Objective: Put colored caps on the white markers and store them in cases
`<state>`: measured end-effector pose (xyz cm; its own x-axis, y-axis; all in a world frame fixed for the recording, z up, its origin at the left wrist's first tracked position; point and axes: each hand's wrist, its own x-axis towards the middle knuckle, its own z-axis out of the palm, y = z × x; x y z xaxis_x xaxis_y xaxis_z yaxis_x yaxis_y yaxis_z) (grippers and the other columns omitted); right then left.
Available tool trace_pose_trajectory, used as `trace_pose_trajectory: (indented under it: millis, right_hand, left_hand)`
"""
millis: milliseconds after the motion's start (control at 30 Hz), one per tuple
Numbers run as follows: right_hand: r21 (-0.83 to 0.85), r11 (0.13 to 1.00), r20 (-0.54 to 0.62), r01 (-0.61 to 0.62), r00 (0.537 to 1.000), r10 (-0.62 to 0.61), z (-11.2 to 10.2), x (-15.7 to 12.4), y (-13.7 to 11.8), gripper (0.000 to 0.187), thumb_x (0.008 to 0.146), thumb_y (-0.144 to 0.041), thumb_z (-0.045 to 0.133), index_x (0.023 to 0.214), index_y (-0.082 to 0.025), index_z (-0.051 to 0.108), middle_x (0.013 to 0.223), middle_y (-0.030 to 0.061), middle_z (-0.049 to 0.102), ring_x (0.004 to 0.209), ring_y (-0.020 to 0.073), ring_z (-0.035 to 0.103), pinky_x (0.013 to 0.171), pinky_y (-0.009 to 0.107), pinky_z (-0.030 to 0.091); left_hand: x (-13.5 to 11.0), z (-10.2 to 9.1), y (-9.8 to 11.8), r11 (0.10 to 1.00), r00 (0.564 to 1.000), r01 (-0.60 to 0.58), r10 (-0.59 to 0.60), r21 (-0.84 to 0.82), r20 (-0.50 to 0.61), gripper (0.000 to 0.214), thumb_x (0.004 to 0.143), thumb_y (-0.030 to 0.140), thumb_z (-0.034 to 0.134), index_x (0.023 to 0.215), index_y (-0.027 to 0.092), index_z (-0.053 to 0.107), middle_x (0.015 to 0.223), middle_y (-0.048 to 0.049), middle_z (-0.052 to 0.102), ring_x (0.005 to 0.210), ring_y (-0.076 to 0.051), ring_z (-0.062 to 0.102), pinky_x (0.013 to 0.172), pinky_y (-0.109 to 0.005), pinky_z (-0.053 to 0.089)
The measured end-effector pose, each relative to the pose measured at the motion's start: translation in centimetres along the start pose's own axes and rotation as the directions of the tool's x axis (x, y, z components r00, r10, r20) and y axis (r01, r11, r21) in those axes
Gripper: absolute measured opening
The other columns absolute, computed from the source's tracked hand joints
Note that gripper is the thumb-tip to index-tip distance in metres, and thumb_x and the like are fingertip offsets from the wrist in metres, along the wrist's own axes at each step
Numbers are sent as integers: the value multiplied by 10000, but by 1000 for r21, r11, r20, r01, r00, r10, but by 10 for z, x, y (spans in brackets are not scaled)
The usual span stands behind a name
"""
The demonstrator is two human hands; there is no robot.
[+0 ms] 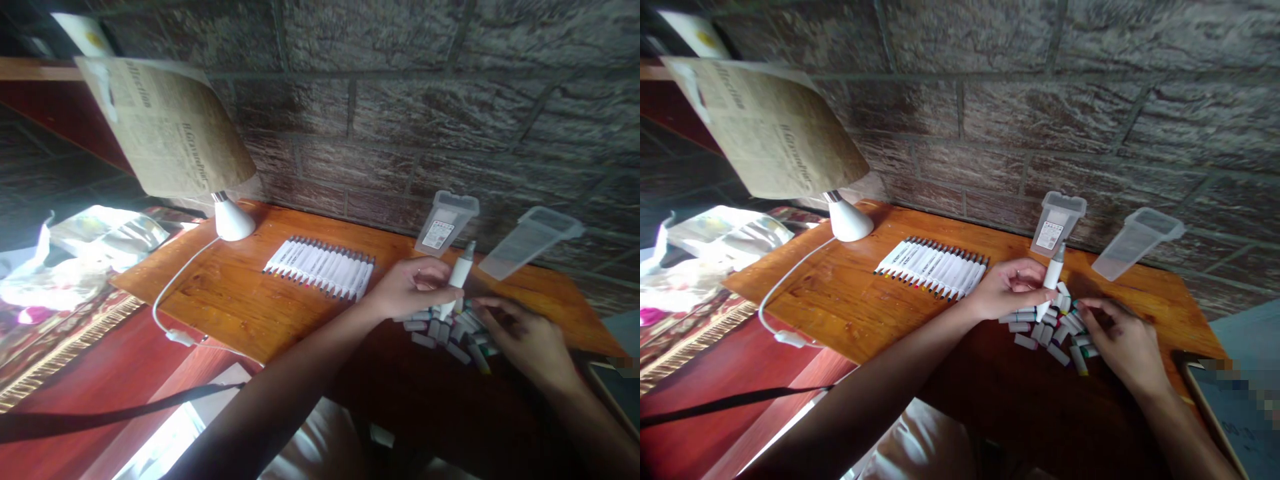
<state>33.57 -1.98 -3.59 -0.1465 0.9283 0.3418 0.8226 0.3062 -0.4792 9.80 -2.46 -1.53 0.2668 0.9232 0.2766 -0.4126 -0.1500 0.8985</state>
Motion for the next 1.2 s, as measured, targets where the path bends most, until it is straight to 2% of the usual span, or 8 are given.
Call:
trace_pose_trajectory:
  millis: [167,267,433,500,700,900,1033,1200]
  right_hand:
    - [15,1000,-5,28,1000,-28,2,1,-5,389,864,-536,565,952,-218,773,718,39,752,424,159,570,512,304,489]
    - [15,999,-13,45,999,-45,3,3,-6,322,894,-463,566,960,-219,766,820,51,782,566,187,668,571,296,514]
    - [60,997,-10,50,999,-49,3,4,-7,269,904,-417,571,965,-226,750,919,44,791,650,188,706,643,298,552]
    - [66,996,-12,54,999,-53,4,3,-7,261,906,-406,570,964,-224,749,926,47,788,728,200,726,690,299,559]
    - [86,996,18,14,1000,-15,6,3,-6,305,916,-432,551,985,-209,748,928,55,786,720,204,724,706,314,561]
    - [126,992,4,8,1000,-9,7,5,-5,286,906,-416,561,984,-211,744,983,68,786,879,235,747,821,340,568]
    - [142,990,15,4,1000,-6,9,5,-3,267,906,-409,580,993,-214,741,981,63,784,867,232,745,820,342,570]
    - [135,991,33,1,999,-6,11,4,-1,249,911,-402,594,1021,-226,732,972,47,779,856,224,743,810,329,567]
  left_hand:
    - [0,-5,12,998,997,57,-57,14,-47,334,696,358,852,921,153,714,868,-44,736,762,-157,695,738,-271,528]
    - [0,-7,21,997,997,81,-80,9,-20,302,737,349,829,953,158,741,918,-68,763,807,-195,724,745,-289,544]
    - [0,-7,23,995,996,92,-91,-45,8,322,750,279,827,1041,176,734,1015,-94,779,883,-242,748,788,-327,564]
    - [-1,-7,22,993,995,94,-92,-67,37,303,761,252,818,1041,170,733,1015,-99,782,885,-244,754,827,-345,572]
    - [-2,-8,25,985,988,134,-124,-110,91,289,775,215,809,1046,149,735,1009,-102,784,897,-244,763,847,-343,592]
    - [-5,-6,30,985,979,148,-133,-88,156,287,813,198,782,1094,157,742,1047,-99,782,936,-249,762,875,-354,595]
    - [-6,-5,33,986,978,147,-134,-76,162,297,820,186,775,1115,167,741,1054,-98,784,976,-244,755,901,-343,586]
    - [-6,-3,38,986,980,140,-125,-90,153,225,817,144,769,1039,181,755,1018,-65,793,946,-204,761,867,-295,593]
